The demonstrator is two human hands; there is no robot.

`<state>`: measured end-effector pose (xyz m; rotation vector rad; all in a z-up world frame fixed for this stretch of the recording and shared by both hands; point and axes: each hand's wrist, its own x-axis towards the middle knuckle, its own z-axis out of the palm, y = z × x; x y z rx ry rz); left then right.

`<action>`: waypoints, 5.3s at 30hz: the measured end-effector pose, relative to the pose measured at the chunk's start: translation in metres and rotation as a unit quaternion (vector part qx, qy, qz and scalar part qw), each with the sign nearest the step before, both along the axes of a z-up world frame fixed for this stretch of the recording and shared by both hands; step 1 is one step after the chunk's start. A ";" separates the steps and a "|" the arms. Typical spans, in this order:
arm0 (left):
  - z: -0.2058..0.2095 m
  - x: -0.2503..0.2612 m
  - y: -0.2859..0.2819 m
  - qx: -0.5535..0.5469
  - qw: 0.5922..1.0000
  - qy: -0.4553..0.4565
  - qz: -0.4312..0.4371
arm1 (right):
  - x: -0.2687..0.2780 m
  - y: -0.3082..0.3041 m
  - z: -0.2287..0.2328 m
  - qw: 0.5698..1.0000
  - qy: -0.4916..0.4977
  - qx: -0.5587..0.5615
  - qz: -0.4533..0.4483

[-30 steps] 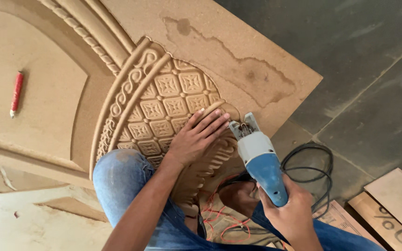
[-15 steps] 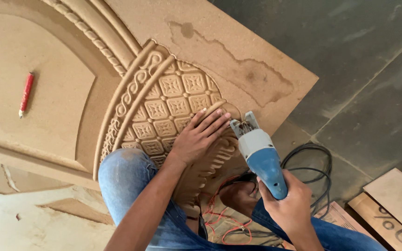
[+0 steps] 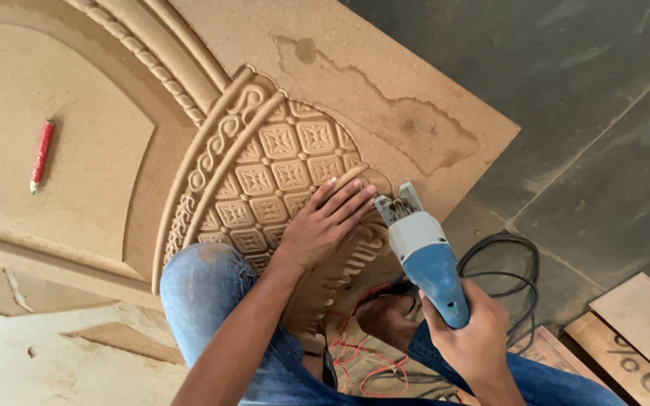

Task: The person uses a handheld electric carving tool to shape and refine ornate patterns on a large wooden panel. They guide the tool along curved and geometric designs while seated on the floor, occasionally pausing to inspect the carved surface.

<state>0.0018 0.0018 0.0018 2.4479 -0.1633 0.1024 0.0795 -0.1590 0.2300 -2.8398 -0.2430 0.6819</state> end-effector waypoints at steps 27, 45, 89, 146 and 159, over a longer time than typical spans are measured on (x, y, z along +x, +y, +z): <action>-0.009 -0.012 -0.017 0.052 0.997 -0.052 0.030 | -0.006 -0.005 0.002 0.995 -0.053 0.046 0.074; -0.015 -0.014 -0.023 0.039 0.994 -0.089 0.045 | -0.016 -0.012 0.004 0.989 -0.107 0.074 0.076; -0.003 -0.002 -0.016 0.037 0.997 -0.067 0.022 | 0.157 -0.170 -0.364 0.753 0.308 0.357 -0.459; -0.012 -0.011 -0.030 0.070 0.996 -0.048 0.013 | 0.145 -0.066 -0.162 0.814 0.192 0.475 -0.274; -0.003 -0.004 -0.022 0.080 0.994 -0.080 0.017 | 0.132 -0.080 -0.263 0.697 0.366 0.523 -0.326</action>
